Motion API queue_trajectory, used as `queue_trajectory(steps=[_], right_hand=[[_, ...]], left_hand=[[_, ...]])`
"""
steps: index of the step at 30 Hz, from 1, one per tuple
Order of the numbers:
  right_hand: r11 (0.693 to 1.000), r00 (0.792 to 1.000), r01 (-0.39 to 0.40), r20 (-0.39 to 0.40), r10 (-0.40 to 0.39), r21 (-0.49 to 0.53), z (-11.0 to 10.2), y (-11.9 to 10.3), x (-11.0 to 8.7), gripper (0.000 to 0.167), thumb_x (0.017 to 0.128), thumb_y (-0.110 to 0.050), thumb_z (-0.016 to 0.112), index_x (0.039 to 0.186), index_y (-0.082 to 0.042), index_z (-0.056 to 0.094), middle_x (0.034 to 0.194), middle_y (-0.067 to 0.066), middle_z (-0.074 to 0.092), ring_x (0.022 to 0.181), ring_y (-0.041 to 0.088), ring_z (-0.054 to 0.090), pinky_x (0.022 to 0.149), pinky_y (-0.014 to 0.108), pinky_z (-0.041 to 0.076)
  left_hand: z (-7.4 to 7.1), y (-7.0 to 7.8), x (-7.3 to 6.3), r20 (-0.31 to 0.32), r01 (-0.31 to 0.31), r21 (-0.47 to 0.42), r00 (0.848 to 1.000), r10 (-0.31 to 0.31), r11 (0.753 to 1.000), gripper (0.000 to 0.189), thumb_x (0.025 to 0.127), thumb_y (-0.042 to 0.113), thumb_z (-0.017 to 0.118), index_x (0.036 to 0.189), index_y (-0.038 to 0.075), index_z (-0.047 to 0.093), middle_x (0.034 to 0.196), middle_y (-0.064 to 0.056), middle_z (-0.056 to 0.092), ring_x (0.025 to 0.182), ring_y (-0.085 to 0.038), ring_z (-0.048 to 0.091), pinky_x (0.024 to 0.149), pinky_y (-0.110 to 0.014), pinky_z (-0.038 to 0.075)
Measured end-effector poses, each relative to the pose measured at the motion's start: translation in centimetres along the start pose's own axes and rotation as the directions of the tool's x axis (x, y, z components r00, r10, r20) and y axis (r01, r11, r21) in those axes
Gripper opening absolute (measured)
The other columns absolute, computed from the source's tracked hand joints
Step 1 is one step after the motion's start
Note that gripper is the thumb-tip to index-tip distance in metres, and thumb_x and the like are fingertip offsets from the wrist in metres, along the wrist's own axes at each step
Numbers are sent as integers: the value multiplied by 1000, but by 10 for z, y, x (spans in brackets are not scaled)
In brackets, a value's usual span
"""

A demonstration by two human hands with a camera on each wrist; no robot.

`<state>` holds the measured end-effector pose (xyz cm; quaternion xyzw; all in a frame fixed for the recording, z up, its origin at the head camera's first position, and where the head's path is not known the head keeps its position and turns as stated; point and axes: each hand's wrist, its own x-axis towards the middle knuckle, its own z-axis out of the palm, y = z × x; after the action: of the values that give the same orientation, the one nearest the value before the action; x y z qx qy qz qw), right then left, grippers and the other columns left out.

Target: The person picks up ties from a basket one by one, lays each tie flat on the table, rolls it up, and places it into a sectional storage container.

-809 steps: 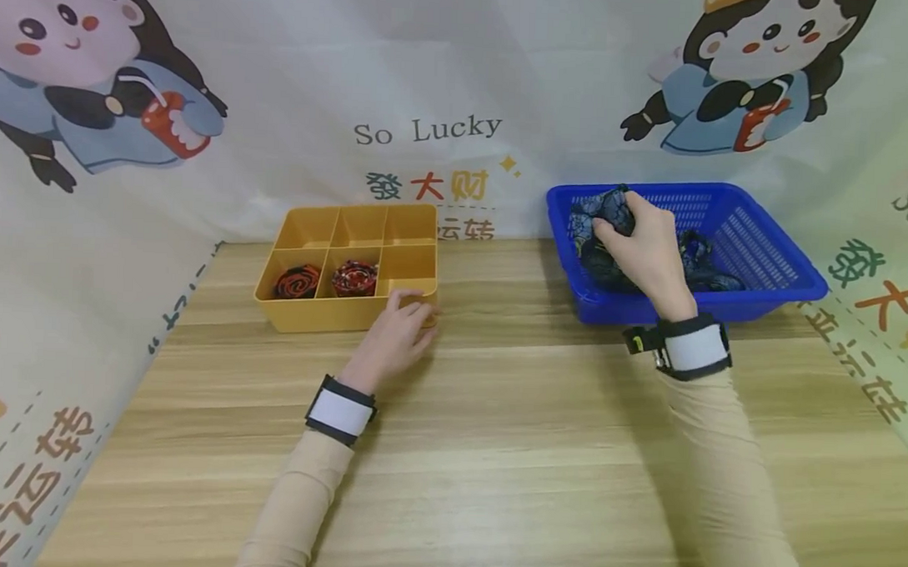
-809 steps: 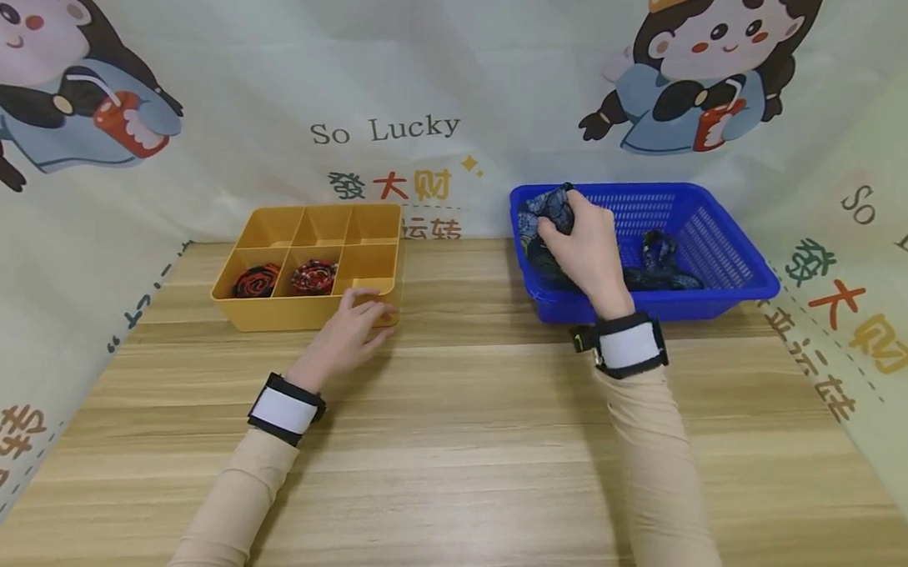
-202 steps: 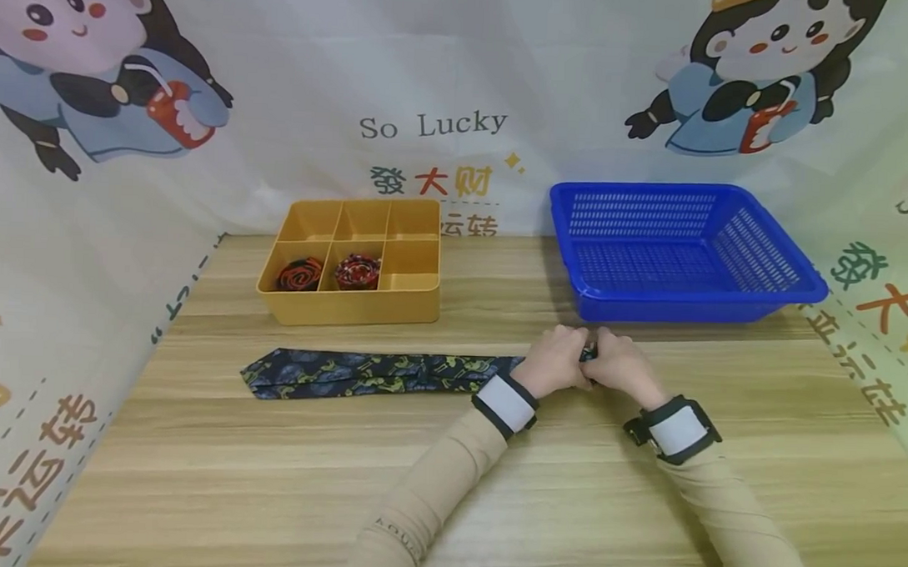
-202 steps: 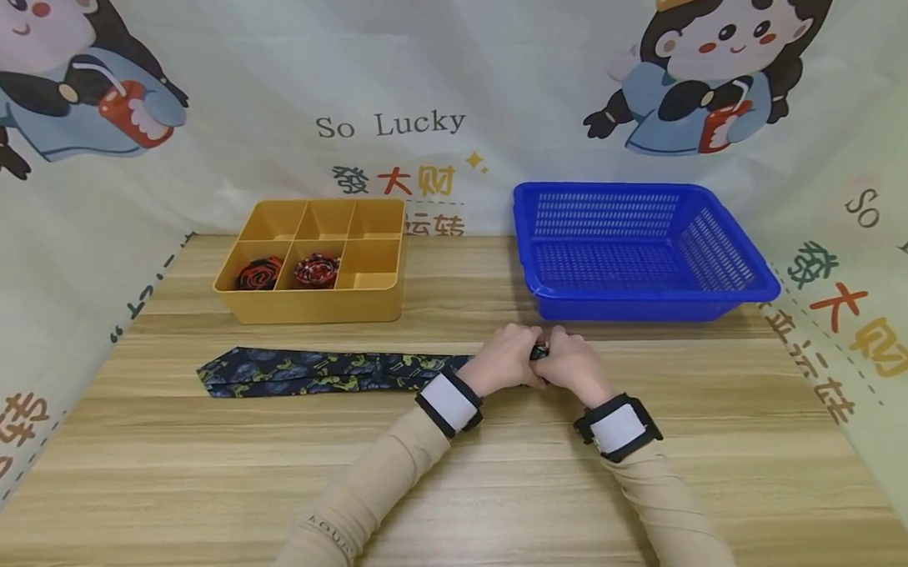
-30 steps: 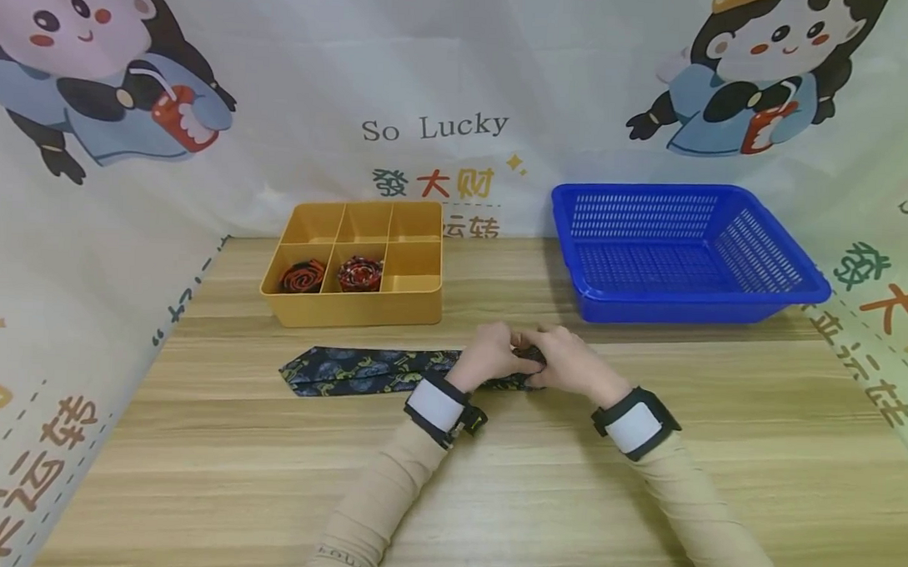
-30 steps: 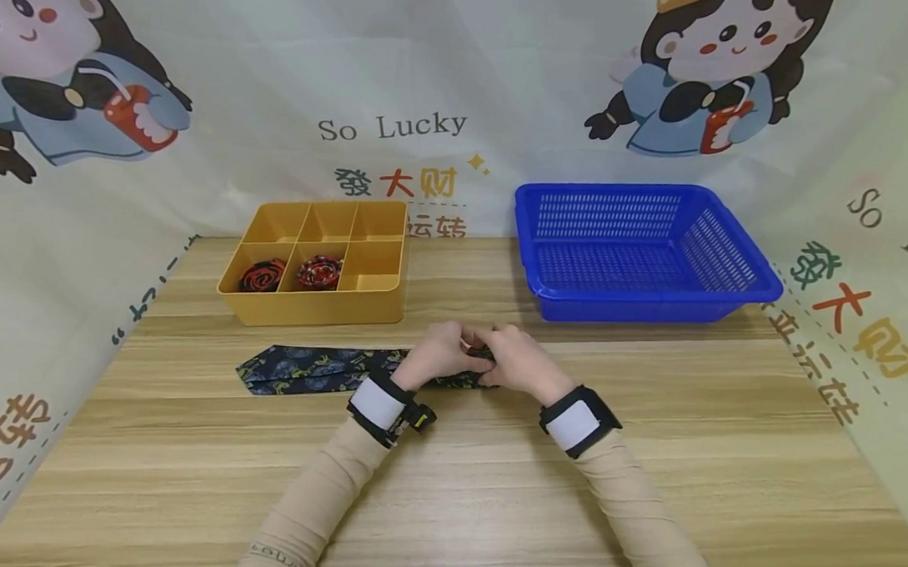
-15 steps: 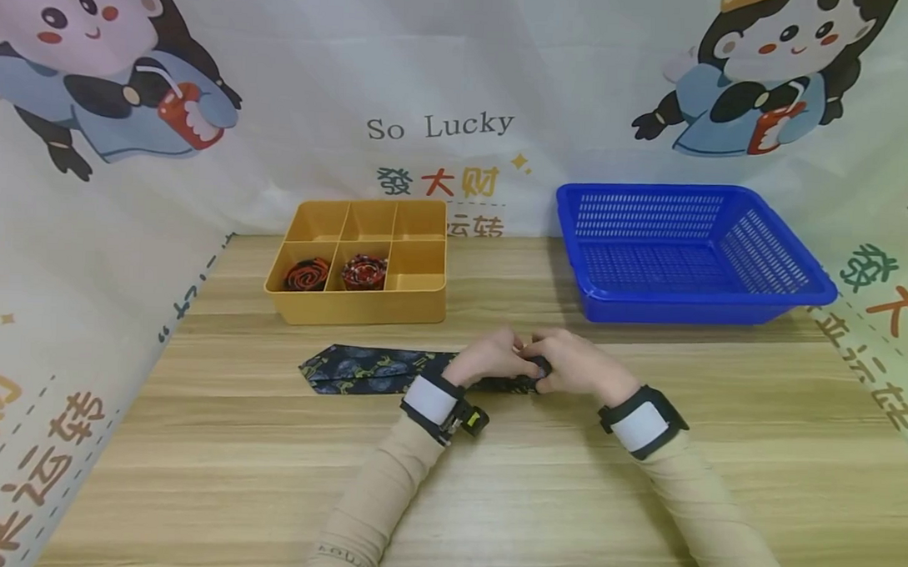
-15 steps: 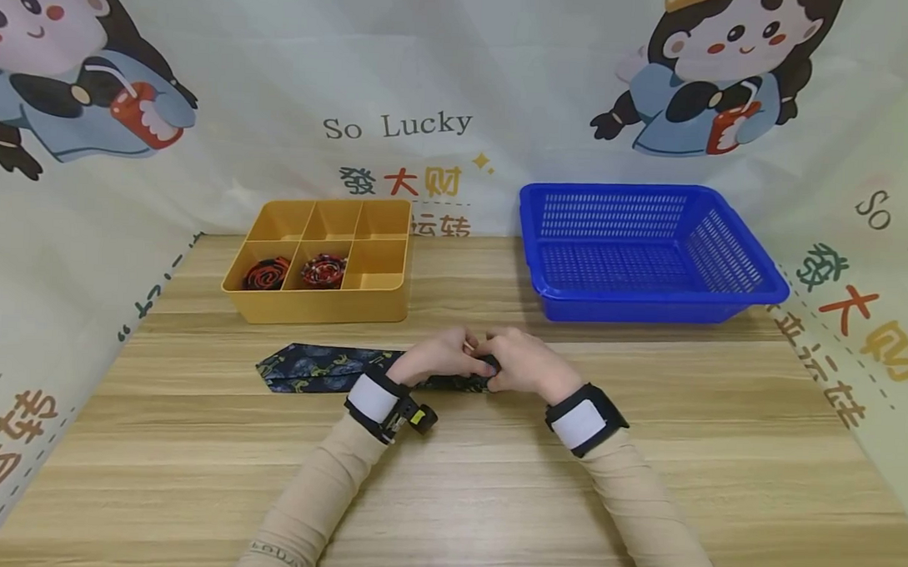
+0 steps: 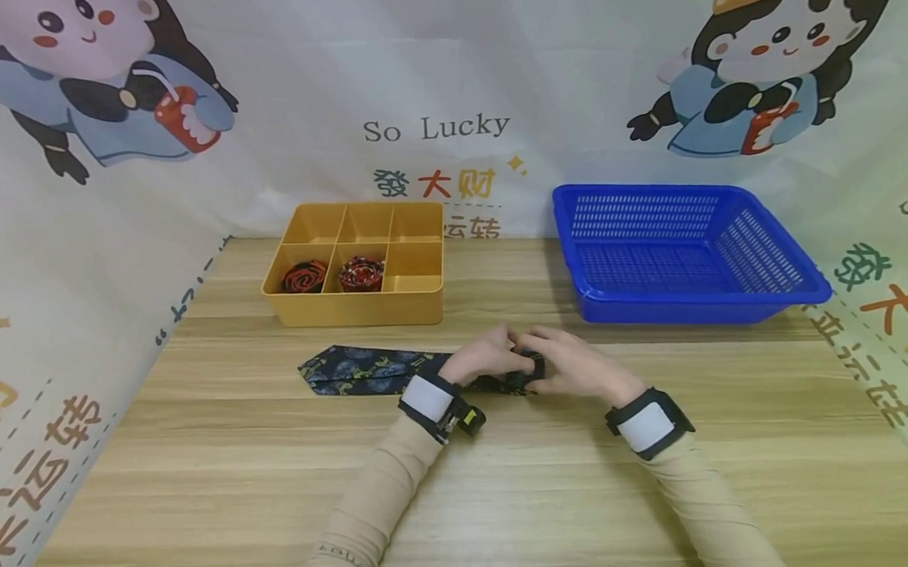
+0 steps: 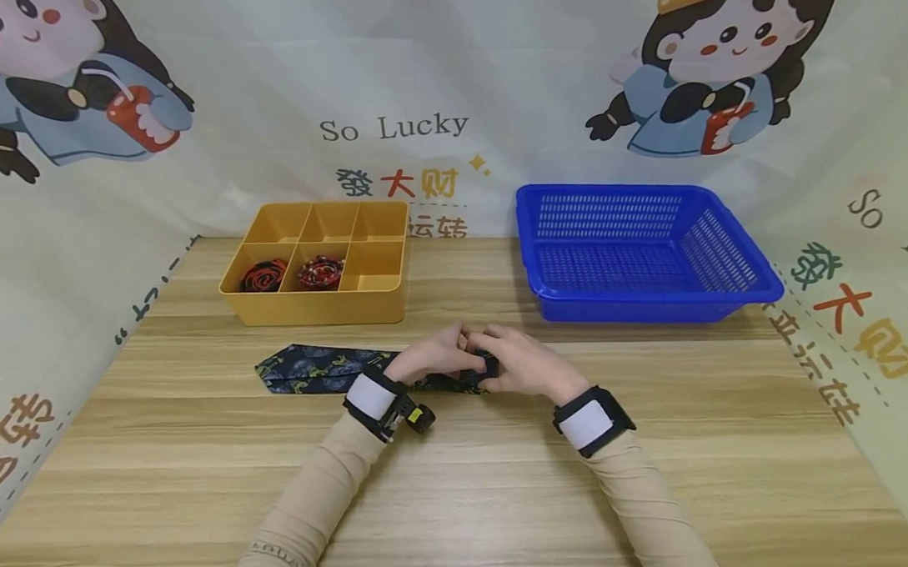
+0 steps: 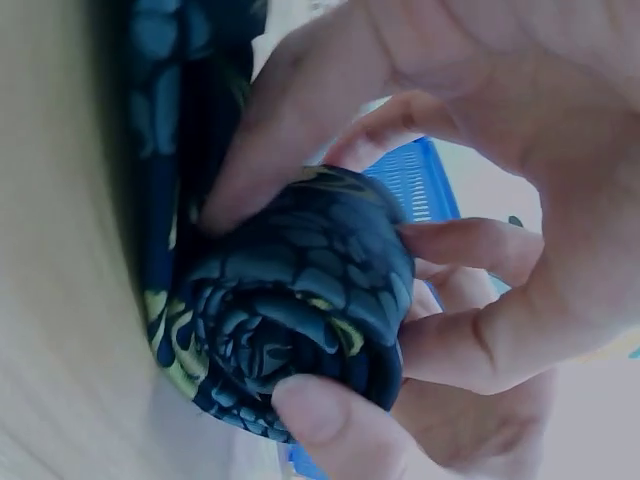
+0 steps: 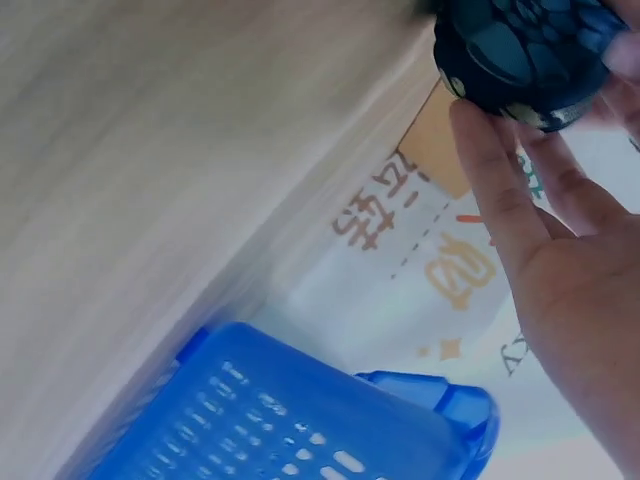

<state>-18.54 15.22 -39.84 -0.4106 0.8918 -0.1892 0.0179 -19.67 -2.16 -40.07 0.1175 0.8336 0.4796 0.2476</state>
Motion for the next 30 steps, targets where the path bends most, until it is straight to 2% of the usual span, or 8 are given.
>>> queue_trajectory(steps=[5, 9, 12, 16, 20, 23, 26, 30], right_hand=[[997, 1000, 0, -2, 0, -73, -2, -4, 5, 41, 70, -13, 78, 107, -6, 64, 95, 10, 62, 82, 19, 59, 73, 33, 52], [996, 1000, 10, -9, -11, -85, -3, -7, 9, 27, 65, -9, 78, 85, -11, 61, 78, 2, 54, 67, 12, 49, 60, 25, 43], [998, 1000, 5, 3, -4, -63, -3, -6, 8, 29, 69, -14, 80, 94, -8, 66, 90, 6, 59, 78, 16, 55, 68, 29, 48], [999, 998, -20, 61, 22, -28, 0, -3, 4, 50, 74, -24, 80, 118, -5, 65, 116, 15, 58, 100, 26, 60, 86, 39, 52], [1000, 997, 6, 82, -4, -23, 1, -5, 5, 47, 76, -16, 77, 119, -3, 64, 111, 13, 60, 95, 23, 61, 83, 36, 53], [999, 997, 16, 76, -12, -49, 2, -9, 10, 34, 71, -10, 76, 103, -3, 67, 97, 7, 61, 82, 16, 58, 75, 34, 51], [997, 996, -15, 89, 22, -74, 3, -14, 18, 20, 68, -10, 78, 82, -5, 65, 86, 2, 58, 71, 12, 52, 84, 40, 50], [993, 990, -70, 113, 80, -90, 3, -20, 26, 19, 65, -11, 80, 68, -5, 62, 84, 1, 59, 69, 12, 51, 95, 44, 45]], left_hand=[[-1, 5, -4, -72, 12, 167, 997, 0, 986, 33, 80, 26, 73, 71, 11, 46, 60, 5, 35, 54, -10, 36, 49, -21, 31], [3, 6, -4, -114, -14, 329, 992, 54, 944, 49, 78, 37, 74, 53, 16, 37, 53, 6, 27, 49, -9, 31, 45, -21, 25], [4, 5, -4, -105, -30, 362, 992, 73, 932, 46, 79, 37, 72, 53, 18, 40, 51, 7, 31, 49, -8, 34, 45, -19, 26], [1, 4, -4, -65, 3, 299, 998, 17, 954, 38, 81, 31, 69, 56, 16, 44, 51, 5, 41, 49, -9, 42, 46, -20, 33], [-3, 5, -4, -23, 28, 305, 999, -22, 952, 38, 82, 28, 66, 56, 14, 43, 50, 4, 42, 47, -10, 43, 46, -21, 34], [-1, 7, -4, -17, 14, 388, 1000, -8, 922, 31, 83, 32, 67, 66, 9, 55, 58, 1, 46, 54, -12, 42, 50, -21, 34], [3, 8, -4, -46, 13, 479, 999, 10, 878, 26, 85, 30, 64, 83, 5, 65, 73, -5, 56, 64, -15, 45, 58, -23, 37], [11, 10, -7, -161, 81, 554, 987, 11, 828, 25, 86, 25, 60, 89, 2, 70, 89, -11, 67, 70, -20, 52, 61, -28, 43]])
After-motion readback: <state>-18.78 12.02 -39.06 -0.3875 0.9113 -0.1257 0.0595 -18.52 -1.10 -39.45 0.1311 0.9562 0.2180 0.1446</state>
